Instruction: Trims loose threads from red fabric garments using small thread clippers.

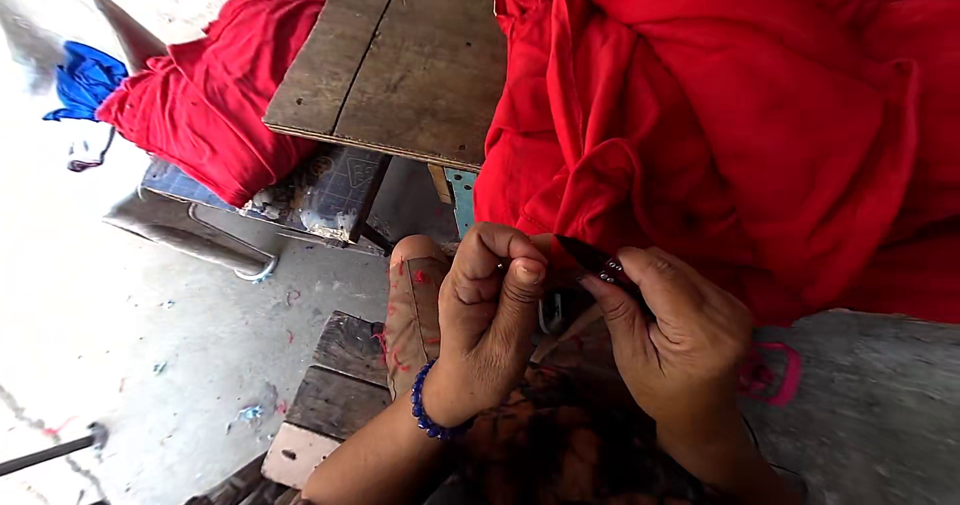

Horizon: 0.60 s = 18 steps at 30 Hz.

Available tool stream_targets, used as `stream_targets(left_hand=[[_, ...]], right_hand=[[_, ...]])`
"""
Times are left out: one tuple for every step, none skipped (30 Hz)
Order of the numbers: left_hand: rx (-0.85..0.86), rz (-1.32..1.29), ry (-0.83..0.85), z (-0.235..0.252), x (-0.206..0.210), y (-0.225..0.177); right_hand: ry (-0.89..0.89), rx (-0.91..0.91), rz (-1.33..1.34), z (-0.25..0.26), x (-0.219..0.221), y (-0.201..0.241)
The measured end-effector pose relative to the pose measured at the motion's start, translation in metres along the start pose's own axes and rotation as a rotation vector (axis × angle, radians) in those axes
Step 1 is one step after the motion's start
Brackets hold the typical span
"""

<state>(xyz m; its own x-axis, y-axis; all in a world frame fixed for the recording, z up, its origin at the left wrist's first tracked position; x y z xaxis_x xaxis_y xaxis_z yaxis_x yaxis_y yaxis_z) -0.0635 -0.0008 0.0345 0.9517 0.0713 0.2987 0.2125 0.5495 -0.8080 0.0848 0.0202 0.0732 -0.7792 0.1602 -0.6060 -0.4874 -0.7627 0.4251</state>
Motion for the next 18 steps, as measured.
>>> stream_targets(left_hand=[[-0.008, -0.029, -0.013, 0.001, -0.001, 0.001], [-0.021, -0.076, -0.028, 0.001, -0.002, 0.003], [-0.037, -0.134, -0.044, 0.002, -0.004, 0.005], [-0.049, -0.195, -0.059, 0.004, -0.005, 0.006], [-0.059, -0.253, -0.064, 0.005, -0.006, 0.007], [-0.062, -0.297, -0.067, 0.006, -0.007, 0.008], [-0.071, -0.322, -0.072, 0.006, -0.008, 0.009], [-0.079, -0.329, -0.076, 0.007, -0.009, 0.01], [-0.082, -0.321, -0.074, 0.007, -0.009, 0.011], [-0.08, -0.318, -0.072, 0.007, -0.01, 0.011], [-0.079, -0.317, -0.068, 0.007, -0.01, 0.01], [-0.074, -0.311, -0.063, 0.007, -0.01, 0.01], [-0.066, -0.291, -0.058, 0.006, -0.011, 0.009], [-0.058, -0.267, -0.064, 0.006, -0.012, 0.008], [-0.041, -0.237, -0.079, 0.005, -0.015, 0.006], [-0.01, -0.168, -0.101, 0.005, -0.018, 0.003], [0.038, -0.053, -0.119, 0.005, -0.021, -0.002], [0.099, 0.103, -0.134, 0.003, -0.024, -0.009]], right_hand=[[-0.005, 0.011, 0.014, 0.0, -0.001, -0.002], [-0.013, 0.027, 0.046, 0.0, -0.003, -0.005], [-0.021, 0.046, 0.096, 0.0, -0.004, -0.009], [-0.031, 0.063, 0.152, 0.001, -0.006, -0.014], [-0.038, 0.07, 0.193, 0.002, -0.006, -0.018], [-0.04, 0.066, 0.22, 0.003, -0.007, -0.021], [-0.032, 0.054, 0.228, 0.004, -0.007, -0.021], [-0.018, 0.037, 0.219, 0.005, -0.006, -0.019], [-0.005, 0.023, 0.197, 0.005, -0.005, -0.017], [0.005, 0.008, 0.161, 0.006, -0.003, -0.015], [0.012, -0.007, 0.122, 0.007, -0.001, -0.013], [0.011, -0.024, 0.09, 0.008, 0.001, -0.011], [0.004, -0.033, 0.068, 0.008, 0.001, -0.01], [-0.005, -0.034, 0.068, 0.009, 0.001, -0.011], [-0.01, -0.023, 0.1, 0.009, 0.001, -0.012], [0.001, 0.002, 0.181, 0.008, 0.002, -0.016], [0.037, 0.043, 0.314, 0.007, 0.006, -0.02], [0.109, 0.097, 0.487, 0.006, 0.015, -0.025]])
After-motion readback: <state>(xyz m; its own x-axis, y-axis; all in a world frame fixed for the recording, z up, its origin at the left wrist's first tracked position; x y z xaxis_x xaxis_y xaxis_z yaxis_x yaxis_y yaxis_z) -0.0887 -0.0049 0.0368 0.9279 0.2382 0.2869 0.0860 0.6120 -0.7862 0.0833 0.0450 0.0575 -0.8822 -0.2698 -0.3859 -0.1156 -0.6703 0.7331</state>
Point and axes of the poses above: each hand's wrist, its own z-axis towards the middle knuckle, its own x-axis out of the palm, y = z × x, the point moved 9 cm from there along z, towards the middle knuckle, and after that the axes turned 3 degrees about y, right-handed, at the moved point
